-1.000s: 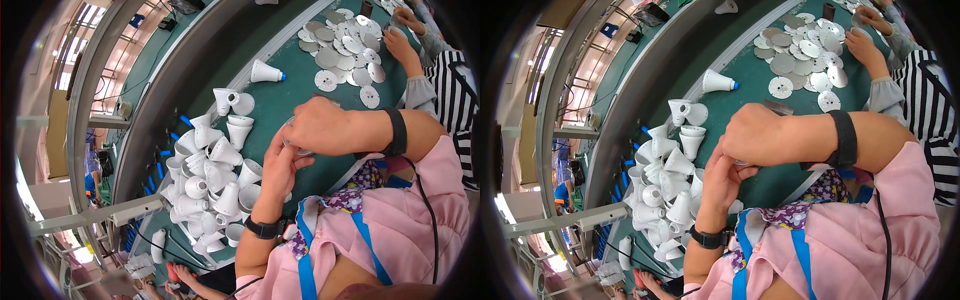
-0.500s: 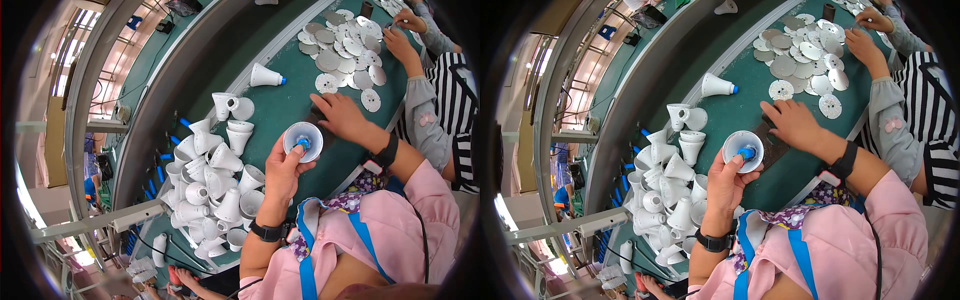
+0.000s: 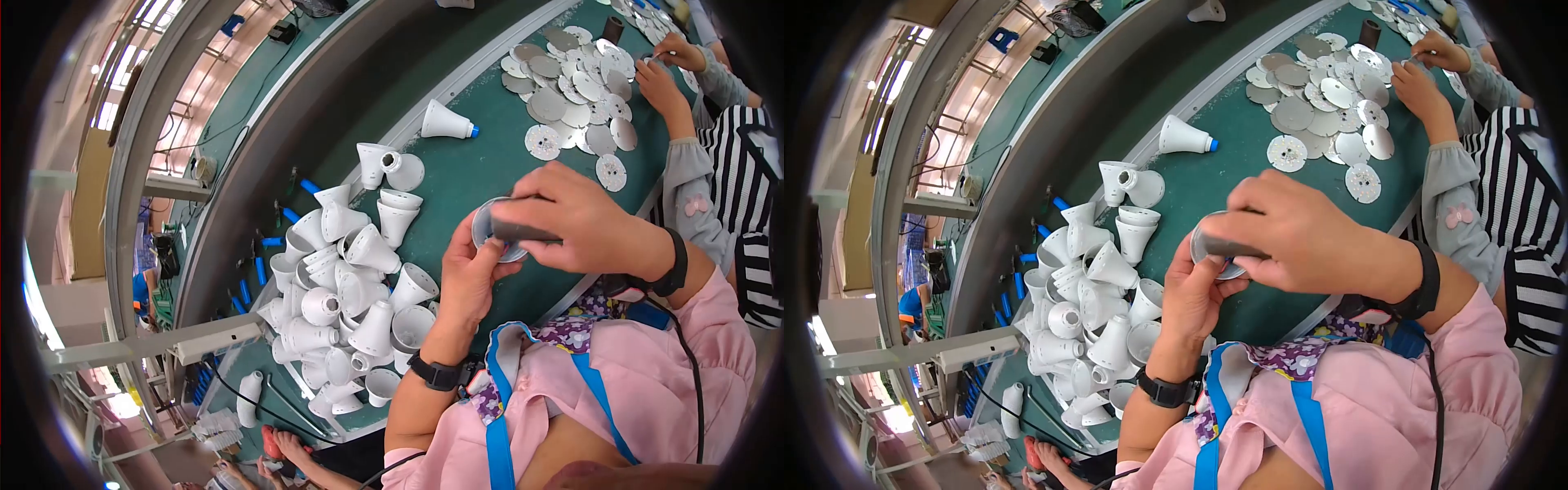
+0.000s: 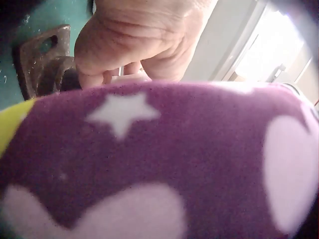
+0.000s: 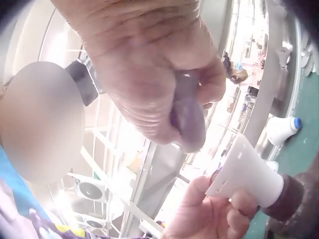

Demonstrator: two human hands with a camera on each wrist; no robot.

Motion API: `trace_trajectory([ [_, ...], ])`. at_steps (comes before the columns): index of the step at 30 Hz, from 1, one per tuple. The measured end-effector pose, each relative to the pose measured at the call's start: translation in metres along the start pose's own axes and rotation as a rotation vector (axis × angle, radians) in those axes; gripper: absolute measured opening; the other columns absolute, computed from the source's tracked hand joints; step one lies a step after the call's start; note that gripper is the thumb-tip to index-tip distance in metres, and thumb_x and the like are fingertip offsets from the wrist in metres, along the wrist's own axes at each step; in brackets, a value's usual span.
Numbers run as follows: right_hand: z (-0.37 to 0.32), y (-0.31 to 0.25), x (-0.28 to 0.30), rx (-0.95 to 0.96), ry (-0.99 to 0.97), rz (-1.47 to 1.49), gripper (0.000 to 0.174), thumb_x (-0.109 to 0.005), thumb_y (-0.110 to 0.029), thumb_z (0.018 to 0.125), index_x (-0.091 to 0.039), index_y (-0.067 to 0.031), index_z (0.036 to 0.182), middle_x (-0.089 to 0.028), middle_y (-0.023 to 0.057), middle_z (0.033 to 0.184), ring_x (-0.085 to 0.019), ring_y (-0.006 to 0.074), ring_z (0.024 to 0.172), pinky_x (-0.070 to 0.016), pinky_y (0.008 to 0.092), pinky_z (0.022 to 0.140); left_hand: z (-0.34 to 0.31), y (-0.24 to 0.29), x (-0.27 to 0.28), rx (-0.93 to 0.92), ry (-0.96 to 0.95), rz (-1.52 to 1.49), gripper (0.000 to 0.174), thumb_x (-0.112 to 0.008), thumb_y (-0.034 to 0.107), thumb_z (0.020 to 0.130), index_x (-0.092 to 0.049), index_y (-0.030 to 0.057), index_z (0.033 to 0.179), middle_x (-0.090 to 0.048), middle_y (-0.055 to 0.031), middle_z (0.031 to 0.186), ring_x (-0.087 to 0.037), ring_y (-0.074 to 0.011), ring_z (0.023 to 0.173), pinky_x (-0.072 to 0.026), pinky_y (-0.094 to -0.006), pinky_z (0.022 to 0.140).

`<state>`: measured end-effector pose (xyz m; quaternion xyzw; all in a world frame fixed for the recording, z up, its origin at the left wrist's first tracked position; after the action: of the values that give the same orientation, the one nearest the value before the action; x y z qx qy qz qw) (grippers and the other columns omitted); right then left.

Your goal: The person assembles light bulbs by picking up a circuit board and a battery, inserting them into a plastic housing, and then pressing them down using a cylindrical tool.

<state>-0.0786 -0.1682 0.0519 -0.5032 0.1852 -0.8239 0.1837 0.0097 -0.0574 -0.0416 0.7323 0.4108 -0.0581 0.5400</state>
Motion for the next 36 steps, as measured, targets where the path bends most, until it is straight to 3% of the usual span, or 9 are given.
trace_trajectory([
  [8, 0.008, -0.012, 0.014, 0.011, 0.126, -0.055, 0.05, -0.07, -0.005, 0.056, -0.06, -0.01, 0.105, -0.052, 0.0083, 0.092, -0.051, 0.0253, 0.082, -0.0437, 0.0328, 0.069, -0.002, 0.001, 0.001, 0.019, 0.005, 0.023, 0.043, -0.048, 0.008, 0.085, -0.038, 0.0049, 0.126, -0.052, -0.0082, 0.112, -0.058, -0.0161, 0.094, -0.0548, -0.0283, 0.071],
  [10, 0.004, -0.001, 0.0, -0.046, -0.1, -0.079, 0.05, -0.07, -0.004, 0.056, -0.06, -0.0106, 0.105, -0.052, 0.0083, 0.091, -0.051, 0.0253, 0.081, -0.0436, 0.0322, 0.068, -0.005, 0.003, 0.0, 0.035, -0.143, -0.154, 0.044, -0.043, 0.01, 0.086, -0.036, 0.0036, 0.129, -0.052, -0.0099, 0.113, -0.057, -0.0181, 0.097, -0.0528, -0.032, 0.078],
  [12, 0.003, -0.006, 0.001, -0.013, -0.083, -0.119, 0.049, -0.07, -0.004, 0.057, -0.06, -0.0112, 0.104, -0.051, 0.008, 0.09, -0.05, 0.0254, 0.08, -0.0432, 0.0331, 0.067, -0.004, 0.004, 0.001, 0.015, -0.167, -0.149, 0.045, -0.041, 0.011, 0.085, -0.035, 0.0031, 0.129, -0.052, -0.0107, 0.114, -0.057, -0.019, 0.098, -0.0517, -0.0332, 0.08],
  [15, 0.01, -0.016, 0.012, 0.017, 0.14, -0.041, 0.048, -0.07, -0.005, 0.058, -0.059, -0.0117, 0.104, -0.05, 0.0077, 0.087, -0.049, 0.0254, 0.078, -0.0424, 0.0333, 0.067, -0.003, 0.001, 0.003, 0.001, -0.189, -0.146, 0.047, -0.039, 0.012, 0.085, -0.034, 0.0023, 0.13, -0.052, -0.0116, 0.115, -0.057, -0.0201, 0.098, -0.0508, -0.0343, 0.082],
  [20, 0.008, -0.006, -0.003, 0.022, -0.118, -0.048, 0.043, -0.069, -0.006, 0.06, -0.058, -0.0116, 0.101, -0.049, 0.0075, 0.086, -0.048, 0.0251, 0.078, -0.0433, 0.0337, 0.063, 0.0, 0.003, 0.002, 0.006, -0.199, -0.143, 0.048, -0.039, 0.013, 0.084, -0.033, 0.0021, 0.131, -0.052, -0.0119, 0.115, -0.057, -0.0204, 0.099, -0.0508, -0.0341, 0.081],
  [25, 0.016, -0.018, 0.012, 0.009, 0.109, -0.019, 0.048, -0.069, -0.004, 0.058, -0.058, -0.0127, 0.104, -0.05, 0.0078, 0.086, -0.049, 0.0257, 0.078, -0.0424, 0.034, 0.066, -0.003, 0.002, 0.003, -0.005, -0.202, -0.165, 0.048, -0.04, 0.013, 0.084, -0.033, 0.0019, 0.13, -0.052, -0.0115, 0.114, -0.057, -0.0199, 0.099, -0.0505, -0.0342, 0.082],
  [27, 0.009, -0.01, -0.009, -0.021, -0.178, -0.066, 0.05, -0.07, -0.006, 0.058, -0.057, -0.0131, 0.106, -0.05, 0.0081, 0.087, -0.05, 0.0262, 0.079, -0.0433, 0.0335, 0.066, -0.002, 0.002, 0.003, 0.004, -0.199, -0.158, 0.048, -0.039, 0.013, 0.085, -0.033, 0.0018, 0.13, -0.052, -0.0114, 0.114, -0.057, -0.0198, 0.099, -0.0504, -0.0342, 0.082],
  [31, 0.011, -0.004, -0.004, -0.015, -0.224, -0.082, 0.052, -0.069, -0.007, 0.06, -0.056, -0.0133, 0.109, -0.051, 0.0088, 0.089, -0.052, 0.0264, 0.079, -0.0442, 0.0328, 0.067, -0.003, 0.001, 0.003, 0.008, -0.187, -0.155, 0.047, -0.04, 0.014, 0.085, -0.033, 0.0013, 0.13, -0.052, -0.0114, 0.114, -0.057, -0.0194, 0.098, -0.0507, -0.0327, 0.08],
  [36, 0.01, 0.013, 0.016, -0.215, 0.162, 0.004, 0.048, -0.065, -0.01, 0.066, -0.053, -0.0088, 0.113, -0.051, 0.0114, 0.092, -0.052, 0.0282, 0.079, -0.0442, 0.0334, 0.069, -0.015, 0.023, 0.007, 0.062, -0.09, 0.025, 0.045, -0.046, 0.019, 0.087, -0.037, 0.0019, 0.128, -0.053, -0.0112, 0.114, -0.06, -0.0205, 0.092, -0.0514, -0.0304, 0.076],
])
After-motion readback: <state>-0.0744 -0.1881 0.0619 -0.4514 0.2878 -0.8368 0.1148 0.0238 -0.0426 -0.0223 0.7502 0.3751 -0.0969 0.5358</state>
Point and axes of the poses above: each hand's wrist, its own z-axis towards the middle knuckle, its own x-axis out of the back of the hand, y = z × x, the point moved 4 cm from there along z, towards the middle knuckle
